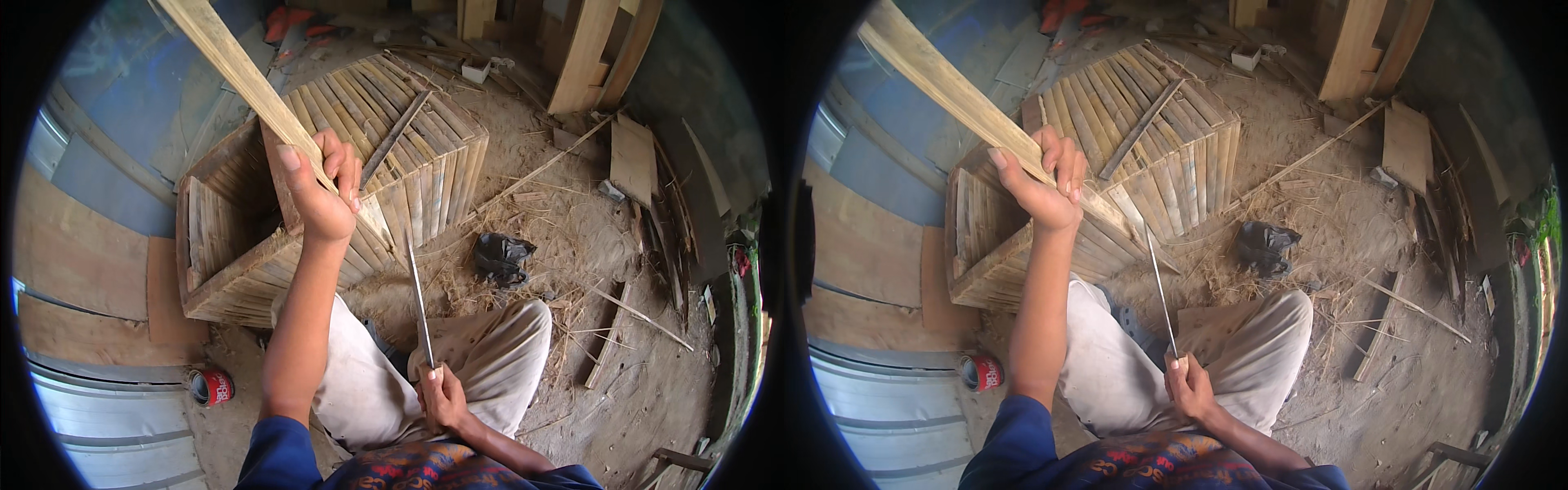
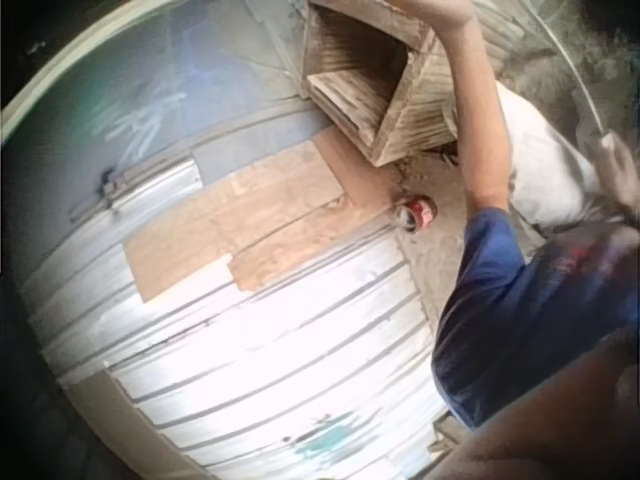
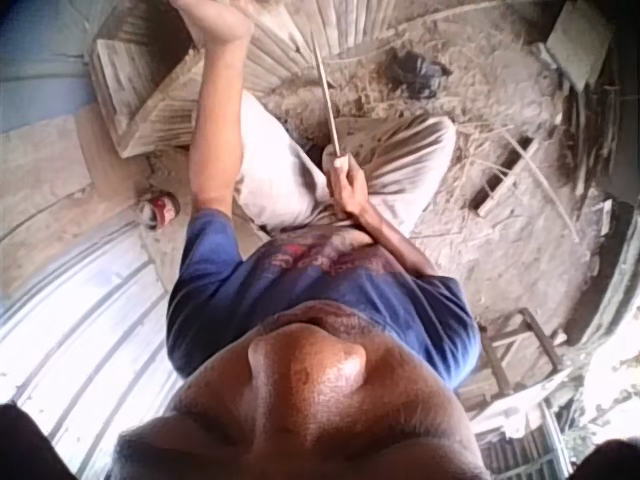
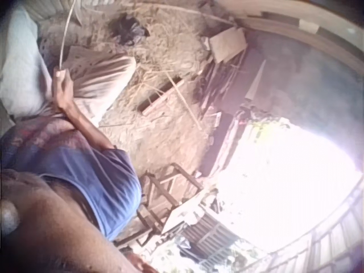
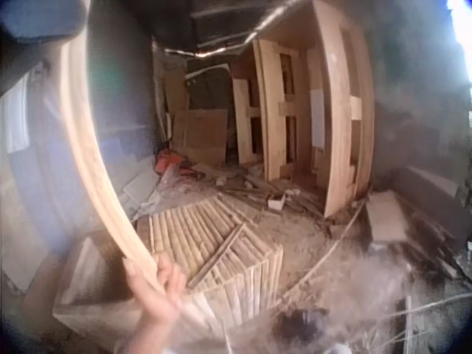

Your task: The person sits on the floor and uses a knife to split and shape a long bamboo strip. They repeatedly test the fit of the strip against a partially assembled bamboo structure and continue trimming it.

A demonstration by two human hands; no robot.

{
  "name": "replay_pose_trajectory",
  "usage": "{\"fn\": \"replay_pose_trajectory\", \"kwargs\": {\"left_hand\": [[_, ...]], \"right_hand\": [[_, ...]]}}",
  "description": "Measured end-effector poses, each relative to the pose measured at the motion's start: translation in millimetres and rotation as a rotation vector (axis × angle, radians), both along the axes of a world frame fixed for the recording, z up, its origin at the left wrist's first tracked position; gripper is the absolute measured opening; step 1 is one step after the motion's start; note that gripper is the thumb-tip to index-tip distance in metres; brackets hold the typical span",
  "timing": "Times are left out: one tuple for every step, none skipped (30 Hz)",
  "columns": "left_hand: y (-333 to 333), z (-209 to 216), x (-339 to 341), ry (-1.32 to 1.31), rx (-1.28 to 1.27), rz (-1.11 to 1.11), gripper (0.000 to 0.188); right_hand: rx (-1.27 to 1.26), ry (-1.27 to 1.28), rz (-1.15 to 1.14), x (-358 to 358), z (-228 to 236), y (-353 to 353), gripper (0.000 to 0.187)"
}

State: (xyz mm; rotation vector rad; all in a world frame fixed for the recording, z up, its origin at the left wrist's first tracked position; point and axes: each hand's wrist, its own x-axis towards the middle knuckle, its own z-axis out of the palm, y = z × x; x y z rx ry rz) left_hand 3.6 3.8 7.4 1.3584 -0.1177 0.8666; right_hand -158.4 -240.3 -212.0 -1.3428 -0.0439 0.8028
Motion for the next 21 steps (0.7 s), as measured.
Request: {"fn": "replay_pose_trajectory", "kwargs": {"left_hand": [[1.3, 0.4, 2.4, -0.013, -0.021, 0.015, 0.074], [1.6, -0.4, 3.1, -0.015, -0.048, 0.032, 0.074], [2.4, -0.5, 3.3, -0.019, -0.045, 0.050, 0.074], [2.8, -0.6, 4.0, -0.028, -0.071, 0.062, 0.074], [2.9, -1.0, 3.1, -0.023, -0.073, 0.071, 0.074], [2.8, -0.9, 3.2, -0.033, -0.071, 0.090, 0.074], [2.6, -0.6, 2.4, -0.026, -0.078, 0.067, 0.074], [1.8, -0.7, 1.9, -0.028, -0.083, 0.056, 0.074], [1.8, -0.4, 0.5, -0.020, -0.059, 0.042, 0.074], [1.6, -0.3, -0.3, -0.019, -0.059, 0.025, 0.074], [1.8, -0.3, -1.5, -0.003, -0.029, 0.002, 0.074], [2.3, -0.5, -2.3, 0.011, 0.002, -0.024, 0.074], [3.1, -0.8, -1.4, -0.013, -0.058, 0.010, 0.075], [4.7, -0.6, -0.1, -0.024, -0.064, 0.031, 0.075], [6.5, -0.6, 1.8, -0.031, -0.032, 0.040, 0.075], [8.4, -0.5, 3.9, -0.037, -0.057, 0.018, 0.076], [9.5, -1.6, 3.2, -0.020, -0.044, -0.007, 0.076], [10.4, -2.7, 2.1, -0.004, -0.032, -0.028, 0.075], [11.6, -2.7, 2.1, -0.014, -0.018, -0.009, 0.075], [11.9, -3.1, 1.9, -0.008, -0.032, 0.002, 0.075], [11.9, -3.0, 1.4, -0.002, -0.046, 0.013, 0.074]], "right_hand": [[0.010, -0.062, 0.017, 0.9, 3.8, -2.6, 0.040], [0.136, -0.200, -0.007, 2.2, 8.9, -5.3, 0.042], [0.205, -0.246, -0.036, 3.5, 16.2, -7.7, 0.042], [0.268, -0.272, -0.054, 5.3, 23.5, -9.6, 0.043], [0.316, -0.363, -0.081, 5.8, 30.2, -11.5, 0.044], [0.359, -0.435, -0.095, 7.2, 34.7, -11.8, 0.044], [0.410, -0.476, -0.110, 7.9, 37.0, -10.7, 0.044], [0.425, -0.542, -0.133, 7.6, 36.7, -8.2, 0.042], [0.447, -0.576, -0.155, 6.8, 34.0, -4.2, 0.040], [0.468, -0.570, -0.146, 6.2, 29.5, -0.2, 0.038], [0.342, -0.574, -0.129, 4.9, 24.7, 2.4, 0.035], [0.158, -0.469, -0.043, 5.4, 19.7, 4.8, 0.034], [-0.006, -0.313, 0.042, 3.9, 17.4, 4.4, 0.034], [-0.174, -0.105, 0.119, 5.5, 16.4, 4.3, 0.034], [-0.030, -0.164, 0.066, 5.8, 18.4, 2.8, 0.035], [0.037, -0.168, 0.031, 7.9, 22.5, 0.4, 0.036], [0.097, -0.159, -0.004, 5.6, 30.1, -3.1, 0.037], [0.173, -0.222, -0.039, 6.5, 37.9, -6.1, 0.038], [0.237, -0.318, -0.094, 8.6, 45.5, -8.3, 0.037], [0.309, -0.350, -0.122, 10.3, 51.9, -8.9, 0.037], [0.382, -0.454, -0.155, 11.9, 55.8, -8.0, 0.037]]}}
